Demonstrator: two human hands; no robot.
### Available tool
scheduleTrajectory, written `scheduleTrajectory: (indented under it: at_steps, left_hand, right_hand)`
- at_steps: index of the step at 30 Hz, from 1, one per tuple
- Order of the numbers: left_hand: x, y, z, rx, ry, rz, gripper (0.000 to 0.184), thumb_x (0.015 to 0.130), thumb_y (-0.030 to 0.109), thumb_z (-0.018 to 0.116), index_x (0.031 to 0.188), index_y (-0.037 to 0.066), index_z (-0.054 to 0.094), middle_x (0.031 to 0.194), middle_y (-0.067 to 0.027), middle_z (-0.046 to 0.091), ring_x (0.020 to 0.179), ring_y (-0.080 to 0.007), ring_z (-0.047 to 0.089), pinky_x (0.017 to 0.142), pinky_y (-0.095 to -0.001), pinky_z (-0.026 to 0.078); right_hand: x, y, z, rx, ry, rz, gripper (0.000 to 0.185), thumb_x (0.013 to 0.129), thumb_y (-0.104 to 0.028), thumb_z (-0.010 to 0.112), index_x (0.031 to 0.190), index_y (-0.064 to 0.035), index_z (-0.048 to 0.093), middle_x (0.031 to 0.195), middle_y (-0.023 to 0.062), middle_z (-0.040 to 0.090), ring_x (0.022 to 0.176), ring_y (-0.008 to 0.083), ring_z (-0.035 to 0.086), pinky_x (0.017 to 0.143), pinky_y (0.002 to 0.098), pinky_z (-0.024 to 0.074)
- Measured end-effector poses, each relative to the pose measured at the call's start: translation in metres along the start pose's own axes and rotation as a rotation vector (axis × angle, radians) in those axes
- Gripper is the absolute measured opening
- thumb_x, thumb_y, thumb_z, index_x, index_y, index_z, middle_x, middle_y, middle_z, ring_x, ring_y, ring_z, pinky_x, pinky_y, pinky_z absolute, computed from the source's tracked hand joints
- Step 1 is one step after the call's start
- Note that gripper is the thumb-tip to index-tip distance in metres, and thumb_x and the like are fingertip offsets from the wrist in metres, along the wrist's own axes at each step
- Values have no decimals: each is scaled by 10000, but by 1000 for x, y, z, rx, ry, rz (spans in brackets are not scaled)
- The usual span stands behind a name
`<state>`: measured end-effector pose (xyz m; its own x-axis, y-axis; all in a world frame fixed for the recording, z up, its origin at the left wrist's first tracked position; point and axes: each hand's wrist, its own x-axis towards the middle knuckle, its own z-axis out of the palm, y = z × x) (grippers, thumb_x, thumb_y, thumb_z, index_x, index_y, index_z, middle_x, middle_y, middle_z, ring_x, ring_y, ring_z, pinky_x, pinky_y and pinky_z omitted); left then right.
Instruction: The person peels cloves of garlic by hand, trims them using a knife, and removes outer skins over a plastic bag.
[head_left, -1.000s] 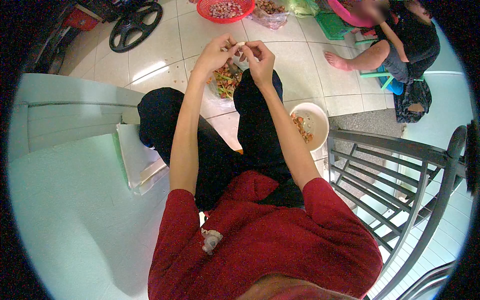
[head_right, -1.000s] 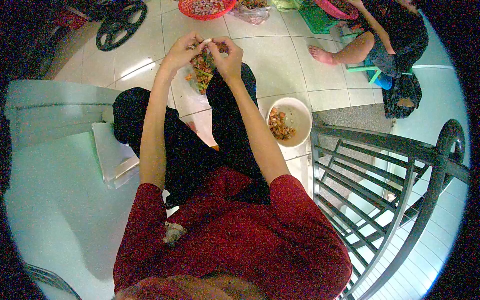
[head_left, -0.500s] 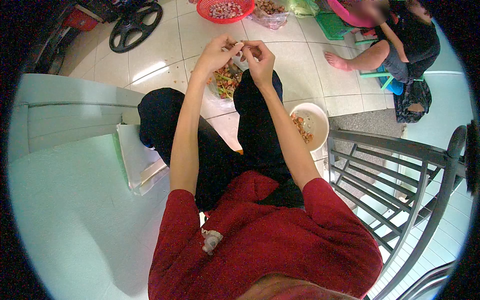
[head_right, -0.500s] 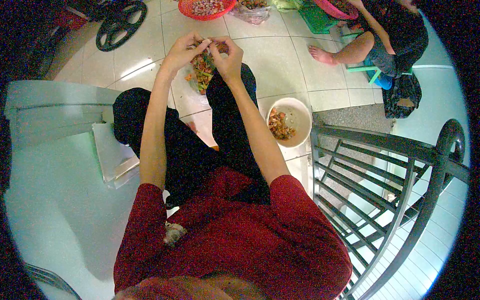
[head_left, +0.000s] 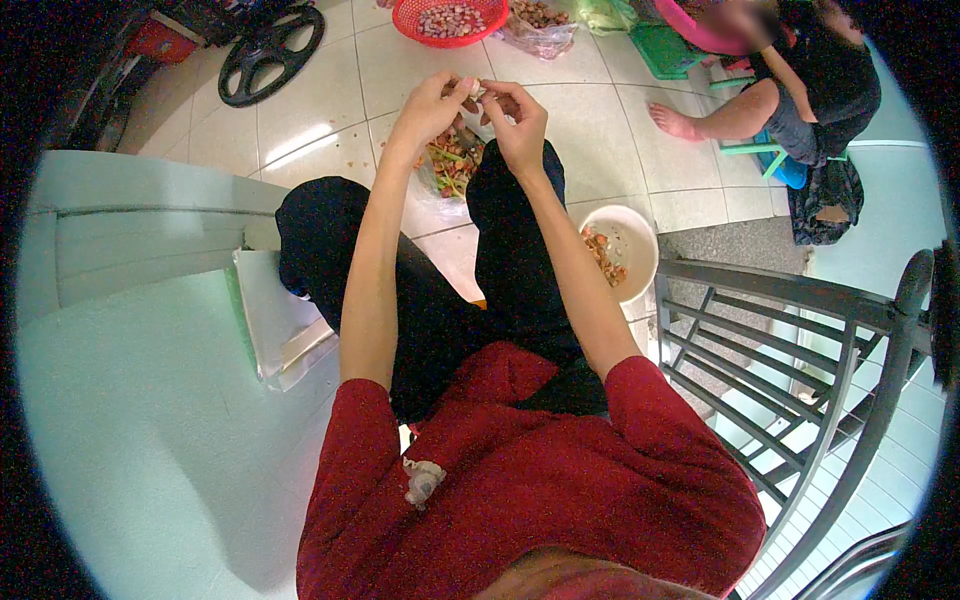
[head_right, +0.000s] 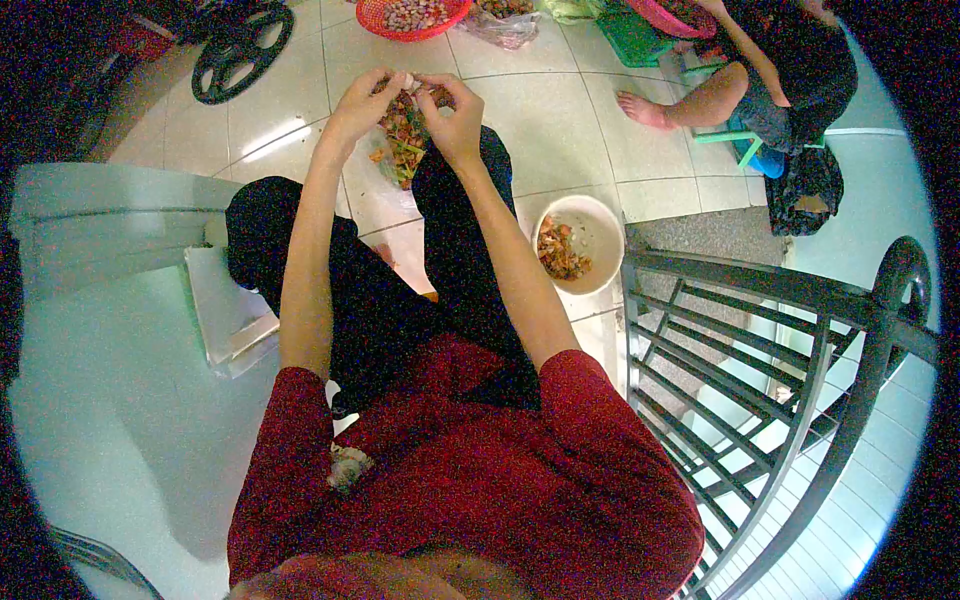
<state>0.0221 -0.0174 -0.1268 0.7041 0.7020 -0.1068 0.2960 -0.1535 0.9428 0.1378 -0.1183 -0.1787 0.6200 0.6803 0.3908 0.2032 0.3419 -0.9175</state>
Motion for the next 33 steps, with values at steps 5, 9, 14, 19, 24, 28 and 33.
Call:
scheduleTrajectory:
  at_steps: [5, 9, 14, 19, 24, 28, 33]
  left_hand:
    - [-2, 5, -1, 27, -1, -33, 389, 1017, 403, 549, 1061, 35, 668, 951, -67, 677, 866, -142, 599, 780, -294, 483]
    - [-4, 8, 0, 22, 9, -55, 434, 1001, 445, 560, 1056, 28, 667, 936, -69, 676, 853, -141, 597, 761, -297, 486]
    - [-3, 7, -2, 37, -16, -25, 461, 987, 469, 573, 1055, 24, 670, 906, -77, 681, 823, -148, 610, 728, -298, 498]
    - [-2, 6, -1, 24, 5, -57, 474, 972, 485, 591, 1026, 21, 673, 887, -84, 687, 774, -152, 621, 643, -300, 506]
    - [-1, 5, -3, 68, -8, -52, 480, 972, 484, 590, 1013, 12, 667, 876, -80, 680, 773, -152, 618, 641, -303, 501]
    - [1, 2, -4, 76, -19, -22, 493, 969, 496, 588, 1011, 11, 665, 872, -70, 671, 762, -152, 612, 634, -295, 496]
    - [-1, 2, -3, 53, -18, -67, 507, 962, 518, 588, 1011, 19, 666, 867, -61, 663, 752, -141, 604, 623, -292, 494]
  right_hand:
    - [2, 2, 0, -30, 1, -25, 187, 891, -64, 688, 1063, 4, 715, 869, 76, 708, 719, 120, 658, 686, 257, 525]
    - [1, -1, 1, -39, 8, 6, 208, 891, -102, 726, 1071, 1, 718, 896, 84, 715, 715, 121, 663, 677, 258, 528]
    - [0, -5, 1, -32, 0, 36, 212, 883, -96, 732, 1074, -4, 720, 901, 87, 722, 728, 118, 672, 671, 255, 529]
    - [0, -3, 1, -26, -1, 38, 214, 881, -93, 731, 1075, -4, 721, 892, 85, 729, 726, 115, 673, 668, 256, 530]
    - [0, -1, 1, -49, -19, 23, 220, 882, -102, 729, 1077, -1, 723, 883, 83, 735, 715, 111, 671, 671, 261, 532]
    - [0, 1, 1, -60, -25, -3, 229, 876, -104, 731, 1081, -3, 725, 892, 83, 736, 715, 113, 670, 671, 264, 533]
    - [-1, 0, 1, -70, -18, -9, 249, 859, -88, 732, 1098, -15, 726, 900, 82, 734, 718, 115, 669, 679, 266, 537]
